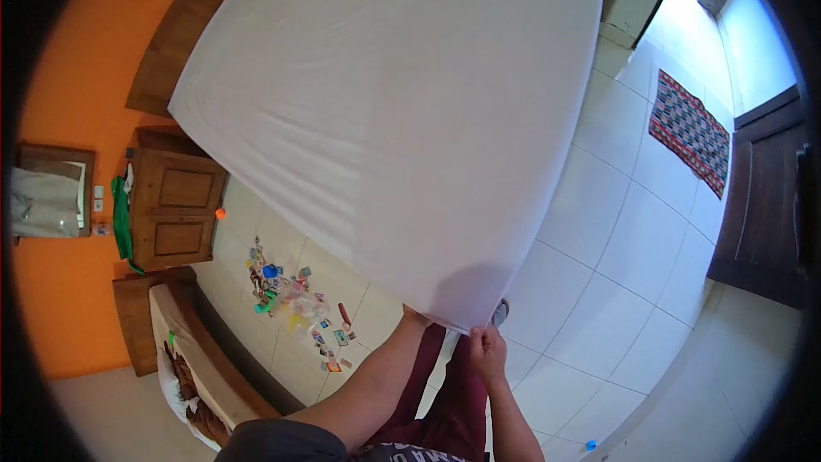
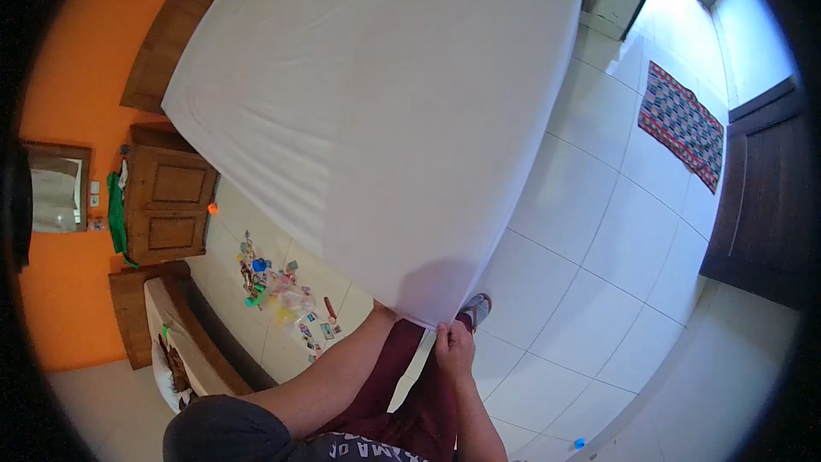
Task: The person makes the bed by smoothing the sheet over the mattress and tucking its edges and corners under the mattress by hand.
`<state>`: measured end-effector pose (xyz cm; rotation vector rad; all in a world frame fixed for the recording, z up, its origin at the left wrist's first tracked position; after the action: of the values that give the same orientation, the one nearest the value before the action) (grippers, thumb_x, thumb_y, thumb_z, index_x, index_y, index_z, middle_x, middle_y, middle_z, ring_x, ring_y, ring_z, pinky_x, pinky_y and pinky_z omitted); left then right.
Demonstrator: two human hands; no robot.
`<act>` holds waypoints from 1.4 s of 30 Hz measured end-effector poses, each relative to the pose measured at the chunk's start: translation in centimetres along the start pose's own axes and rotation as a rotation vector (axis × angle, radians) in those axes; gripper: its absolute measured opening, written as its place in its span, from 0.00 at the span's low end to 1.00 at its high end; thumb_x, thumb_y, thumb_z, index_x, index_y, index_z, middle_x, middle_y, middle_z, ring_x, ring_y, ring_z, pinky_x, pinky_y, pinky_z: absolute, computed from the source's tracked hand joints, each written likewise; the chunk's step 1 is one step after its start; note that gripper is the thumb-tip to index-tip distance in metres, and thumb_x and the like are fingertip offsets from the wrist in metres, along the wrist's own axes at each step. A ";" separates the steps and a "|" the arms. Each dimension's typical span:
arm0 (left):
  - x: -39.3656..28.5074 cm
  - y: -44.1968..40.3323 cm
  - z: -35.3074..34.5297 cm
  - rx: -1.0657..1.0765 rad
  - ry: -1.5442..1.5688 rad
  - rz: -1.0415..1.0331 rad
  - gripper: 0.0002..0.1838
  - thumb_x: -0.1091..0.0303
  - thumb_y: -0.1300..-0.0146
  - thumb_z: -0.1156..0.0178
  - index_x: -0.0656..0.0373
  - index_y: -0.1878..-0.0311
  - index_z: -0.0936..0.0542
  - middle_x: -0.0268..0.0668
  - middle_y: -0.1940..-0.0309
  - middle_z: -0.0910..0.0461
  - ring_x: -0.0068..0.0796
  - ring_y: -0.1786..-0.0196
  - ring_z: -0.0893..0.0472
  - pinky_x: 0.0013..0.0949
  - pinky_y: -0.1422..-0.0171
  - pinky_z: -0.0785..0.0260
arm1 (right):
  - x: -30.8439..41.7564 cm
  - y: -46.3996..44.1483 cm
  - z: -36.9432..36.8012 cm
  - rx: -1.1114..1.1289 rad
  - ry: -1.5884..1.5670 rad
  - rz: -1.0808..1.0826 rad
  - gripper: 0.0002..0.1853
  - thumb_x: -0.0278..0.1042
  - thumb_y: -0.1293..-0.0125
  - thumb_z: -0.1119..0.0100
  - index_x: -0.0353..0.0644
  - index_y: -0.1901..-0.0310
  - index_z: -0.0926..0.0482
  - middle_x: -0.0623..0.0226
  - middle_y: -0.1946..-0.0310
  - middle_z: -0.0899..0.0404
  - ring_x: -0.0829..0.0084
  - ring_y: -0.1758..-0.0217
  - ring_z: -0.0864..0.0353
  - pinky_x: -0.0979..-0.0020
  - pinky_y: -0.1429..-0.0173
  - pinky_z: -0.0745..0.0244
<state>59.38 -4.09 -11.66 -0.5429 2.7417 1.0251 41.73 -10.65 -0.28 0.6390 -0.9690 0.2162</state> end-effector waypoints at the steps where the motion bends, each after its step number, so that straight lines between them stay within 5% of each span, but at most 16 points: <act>1: 0.0 -0.4 0.9 -0.011 -0.075 -0.026 0.40 0.35 0.39 0.67 0.57 0.33 0.44 0.51 0.37 0.38 0.53 0.37 0.37 0.55 0.36 0.42 | 0.1 -0.3 0.0 -0.012 0.011 -0.009 0.08 0.34 0.37 0.48 0.39 0.68 0.25 0.55 0.75 0.25 0.54 0.73 0.25 0.60 0.67 0.31; 5: 2.6 -0.8 2.4 0.077 0.038 0.063 0.36 0.38 0.38 0.64 0.54 0.35 0.40 0.44 0.39 0.35 0.49 0.39 0.34 0.52 0.39 0.37 | -1.6 -0.8 -1.4 0.056 -0.167 -0.087 0.12 0.38 0.35 0.50 0.39 0.58 0.23 0.57 0.72 0.21 0.63 0.70 0.22 0.66 0.64 0.29; 7: 2.6 -0.5 2.2 0.054 0.123 -0.031 0.37 0.38 0.37 0.68 0.57 0.35 0.40 0.48 0.39 0.36 0.52 0.38 0.35 0.55 0.36 0.42 | -0.3 -1.2 -1.1 -0.008 -0.357 -0.018 0.11 0.37 0.33 0.52 0.36 0.63 0.26 0.69 0.77 0.25 0.77 0.74 0.30 0.73 0.66 0.33; 8: 2.9 -0.2 1.7 0.056 0.128 -0.021 0.37 0.38 0.37 0.68 0.57 0.35 0.40 0.48 0.39 0.36 0.52 0.38 0.35 0.55 0.36 0.42 | -3.5 -0.9 -2.2 0.157 -0.319 -0.128 0.12 0.37 0.32 0.53 0.35 0.64 0.27 0.73 0.74 0.24 0.77 0.72 0.29 0.73 0.63 0.32; 12: 2.5 1.9 2.1 -0.281 -0.048 -0.006 0.32 0.40 0.37 0.63 0.55 0.39 0.36 0.43 0.44 0.31 0.48 0.42 0.32 0.52 0.41 0.36 | -8.0 -0.5 -1.1 0.203 -0.458 -0.351 0.14 0.40 0.33 0.50 0.36 0.66 0.27 0.70 0.76 0.25 0.77 0.72 0.29 0.73 0.64 0.32; 14: 2.0 3.0 1.5 -0.370 -0.170 0.050 0.29 0.42 0.37 0.60 0.53 0.42 0.33 0.41 0.49 0.27 0.45 0.46 0.27 0.51 0.45 0.32 | -9.5 -0.6 1.0 0.172 -0.016 -0.340 0.16 0.44 0.37 0.48 0.36 0.67 0.27 0.63 0.74 0.22 0.69 0.71 0.24 0.68 0.63 0.30; 16: 1.3 5.8 1.6 -0.732 -0.427 0.218 0.23 0.45 0.37 0.56 0.52 0.48 0.30 0.38 0.55 0.25 0.39 0.54 0.24 0.48 0.52 0.30 | -11.4 -0.3 2.7 0.137 0.104 -0.364 0.16 0.45 0.38 0.47 0.37 0.66 0.26 0.60 0.72 0.21 0.65 0.68 0.22 0.66 0.61 0.29; 19: 0.7 8.4 2.5 -0.686 -0.818 0.366 0.19 0.47 0.39 0.51 0.50 0.53 0.28 0.35 0.60 0.24 0.35 0.60 0.24 0.43 0.55 0.30 | -14.9 1.0 5.4 0.097 0.254 -0.483 0.16 0.45 0.41 0.48 0.38 0.63 0.24 0.53 0.65 0.20 0.54 0.58 0.21 0.60 0.54 0.28; 21: 0.2 10.2 0.2 -0.583 -1.226 0.433 0.17 0.51 0.39 0.48 0.52 0.55 0.25 0.36 0.63 0.22 0.34 0.60 0.22 0.40 0.54 0.30 | -15.2 2.0 8.0 0.064 0.262 -0.546 0.16 0.45 0.42 0.47 0.39 0.63 0.23 0.53 0.65 0.20 0.56 0.58 0.21 0.61 0.53 0.27; 23: 0.1 10.4 2.3 -0.326 -1.749 0.412 0.17 0.52 0.40 0.46 0.54 0.56 0.22 0.38 0.62 0.20 0.32 0.58 0.21 0.36 0.52 0.30 | -15.6 3.3 10.0 0.002 0.284 -0.587 0.16 0.45 0.42 0.46 0.39 0.63 0.23 0.53 0.66 0.20 0.56 0.58 0.21 0.61 0.53 0.27; 26: 1.4 12.2 -5.4 -0.041 -1.930 0.393 0.18 0.53 0.41 0.45 0.55 0.56 0.21 0.41 0.60 0.20 0.32 0.56 0.21 0.33 0.49 0.31 | -14.9 3.5 12.5 -0.139 0.177 -0.604 0.15 0.44 0.42 0.46 0.41 0.64 0.23 0.53 0.65 0.20 0.54 0.58 0.22 0.59 0.52 0.28; 33: 7.4 9.3 -12.8 0.073 -1.986 0.355 0.17 0.56 0.40 0.45 0.53 0.51 0.23 0.38 0.61 0.20 0.29 0.58 0.21 0.33 0.50 0.30 | -16.1 -1.1 16.2 -0.333 0.036 -0.539 0.14 0.42 0.42 0.46 0.37 0.67 0.23 0.55 0.69 0.20 0.58 0.63 0.20 0.62 0.57 0.28; 37: 13.2 4.1 -18.3 -0.055 -2.032 0.337 0.17 0.58 0.40 0.45 0.57 0.51 0.24 0.38 0.61 0.20 0.29 0.57 0.21 0.32 0.50 0.30 | -18.5 -5.1 20.0 -0.137 -0.033 -0.600 0.14 0.43 0.43 0.46 0.40 0.65 0.22 0.53 0.65 0.20 0.57 0.56 0.21 0.61 0.50 0.29; 38: 14.4 2.5 -19.4 -0.076 -1.987 0.149 0.16 0.60 0.40 0.45 0.58 0.52 0.24 0.39 0.62 0.20 0.30 0.59 0.20 0.32 0.52 0.29 | -19.4 -6.3 21.4 -0.054 -0.035 -0.577 0.14 0.43 0.44 0.45 0.40 0.65 0.22 0.53 0.64 0.20 0.57 0.56 0.21 0.62 0.50 0.29; 39: 15.3 1.4 -20.1 -0.092 -1.943 -0.026 0.16 0.62 0.41 0.44 0.59 0.52 0.24 0.40 0.62 0.20 0.31 0.61 0.20 0.32 0.54 0.29 | -20.5 -7.5 23.0 -0.040 0.006 -0.458 0.13 0.42 0.42 0.44 0.39 0.67 0.22 0.58 0.69 0.20 0.64 0.63 0.20 0.66 0.57 0.27; 42: 20.5 -3.9 -20.6 -0.232 -1.805 0.056 0.15 0.66 0.42 0.44 0.60 0.52 0.25 0.40 0.65 0.20 0.32 0.63 0.20 0.31 0.57 0.28 | -27.3 -11.1 29.7 -0.185 -0.177 -0.452 0.12 0.40 0.42 0.44 0.38 0.67 0.22 0.61 0.73 0.21 0.68 0.69 0.22 0.67 0.62 0.27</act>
<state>41.51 -26.09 -4.12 0.3751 1.0273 0.9799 10.61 -34.31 -15.28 0.6966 -0.9734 -0.3311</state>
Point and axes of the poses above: each hand's wrist, its own y-axis away from the middle knuckle, its own z-axis out of the back of the hand, x = y × z, the point moved 6 cm from there along -y, towards the middle knuckle
